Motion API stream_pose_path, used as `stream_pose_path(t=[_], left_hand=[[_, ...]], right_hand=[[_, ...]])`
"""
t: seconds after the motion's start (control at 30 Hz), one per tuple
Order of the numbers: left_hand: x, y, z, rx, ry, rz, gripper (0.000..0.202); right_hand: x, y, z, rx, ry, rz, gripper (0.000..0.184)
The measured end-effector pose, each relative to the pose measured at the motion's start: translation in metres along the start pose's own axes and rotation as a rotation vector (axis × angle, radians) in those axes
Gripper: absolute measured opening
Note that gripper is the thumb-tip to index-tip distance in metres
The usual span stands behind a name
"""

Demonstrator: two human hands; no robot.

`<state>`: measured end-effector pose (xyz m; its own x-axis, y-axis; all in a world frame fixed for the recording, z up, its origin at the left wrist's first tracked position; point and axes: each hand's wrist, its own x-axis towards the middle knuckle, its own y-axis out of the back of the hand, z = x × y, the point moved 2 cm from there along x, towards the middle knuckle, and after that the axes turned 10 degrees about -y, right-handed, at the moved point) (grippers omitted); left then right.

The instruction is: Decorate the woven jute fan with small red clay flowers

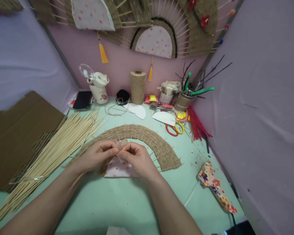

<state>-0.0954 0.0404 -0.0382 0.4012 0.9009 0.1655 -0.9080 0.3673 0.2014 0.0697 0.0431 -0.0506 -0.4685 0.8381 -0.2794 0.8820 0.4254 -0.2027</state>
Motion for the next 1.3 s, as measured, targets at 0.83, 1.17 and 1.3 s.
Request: stream_pose_path(t=[0.83, 1.17, 1.3], left_hand=[[-0.006, -0.014, 0.004, 0.957, -0.163, 0.18, 0.02], [-0.003, -0.015, -0.012, -0.412, 0.249, 0.458, 0.055], [-0.001, -0.021, -0.015, -0.704, 0.301, 0.49, 0.022]], right_hand=[[0.001, 0.008, 0.008, -0.885, 0.375, 0.608, 0.018], [0.003, 0.016, 0.004, -0.002, 0.17, 0.341, 0.023], [0.003, 0.013, 0.003, 0.055, 0.176, 0.335, 0.025]])
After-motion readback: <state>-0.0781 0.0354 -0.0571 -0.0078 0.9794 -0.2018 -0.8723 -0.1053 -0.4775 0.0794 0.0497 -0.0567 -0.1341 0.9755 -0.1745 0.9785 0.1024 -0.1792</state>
